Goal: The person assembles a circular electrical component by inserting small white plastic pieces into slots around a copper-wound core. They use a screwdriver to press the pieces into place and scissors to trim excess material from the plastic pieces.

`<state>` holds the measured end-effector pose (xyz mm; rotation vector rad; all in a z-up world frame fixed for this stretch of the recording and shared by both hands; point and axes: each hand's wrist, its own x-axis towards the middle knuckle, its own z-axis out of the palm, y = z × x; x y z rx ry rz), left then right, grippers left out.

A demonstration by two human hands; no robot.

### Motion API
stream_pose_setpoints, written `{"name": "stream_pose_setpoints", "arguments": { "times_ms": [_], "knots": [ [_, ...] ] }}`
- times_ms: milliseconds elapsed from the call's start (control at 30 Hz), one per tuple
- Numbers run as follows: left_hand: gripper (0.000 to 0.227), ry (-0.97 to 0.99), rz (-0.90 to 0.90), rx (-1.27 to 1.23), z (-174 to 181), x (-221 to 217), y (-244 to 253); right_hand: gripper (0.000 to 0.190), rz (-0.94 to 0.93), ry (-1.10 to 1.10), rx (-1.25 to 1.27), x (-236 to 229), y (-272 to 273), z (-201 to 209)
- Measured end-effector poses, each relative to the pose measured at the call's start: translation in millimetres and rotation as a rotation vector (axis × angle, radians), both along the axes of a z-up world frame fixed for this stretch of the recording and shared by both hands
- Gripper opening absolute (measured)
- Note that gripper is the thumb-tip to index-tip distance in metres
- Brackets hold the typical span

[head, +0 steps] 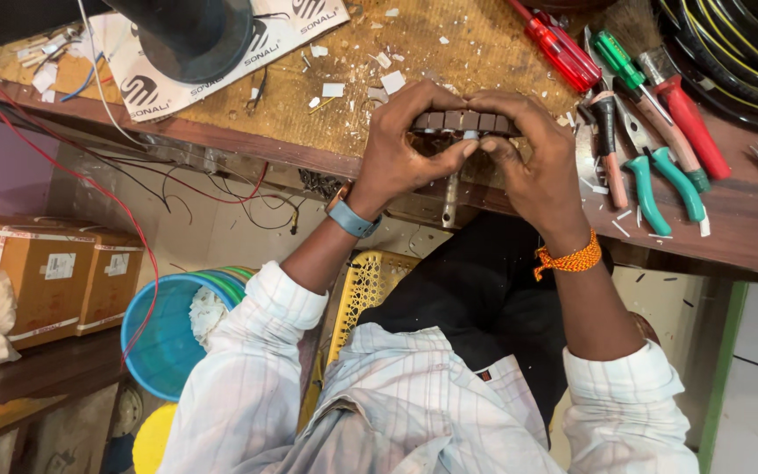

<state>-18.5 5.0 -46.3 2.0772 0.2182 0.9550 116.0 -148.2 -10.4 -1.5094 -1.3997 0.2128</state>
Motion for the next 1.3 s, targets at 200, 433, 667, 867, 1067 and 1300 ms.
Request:
{"name": "stream_pose_setpoints", "arguments": {
  "times_ms": [200, 433, 667, 867, 1067, 1300],
  "knots": [
    [0.033, -0.064, 0.044, 0.049, -5, 2, -4, 0.040, 0.013, 0.005, 0.021, -1, -1, -4],
    [0.033, -0.034, 0.073, 0.069, -1, 1, -8, 0.036, 0.012, 0.059, 0.077, -2, 0, -13],
    [0.032, -0.042, 0.072, 0.075, -8, 3, -7, 0.030, 0.035, 0.013, 0.071, 4, 0, -9],
    [0.033, -0.028, 0.030, 0.056, -17, 3, 3, 0.040, 0.061, 0.040, -0.161, 16, -13, 14],
    [0.033, -0.015, 0.080, 0.092, -14, -2, 3, 0.043, 0.032, -0.093, -0.179, 7, -7, 31],
    [0.033, -0.182, 0.175, 0.364, -20, 4, -5, 0.057, 0.091, -0.129, -0.136, 2, -8, 34]
  ]
}}
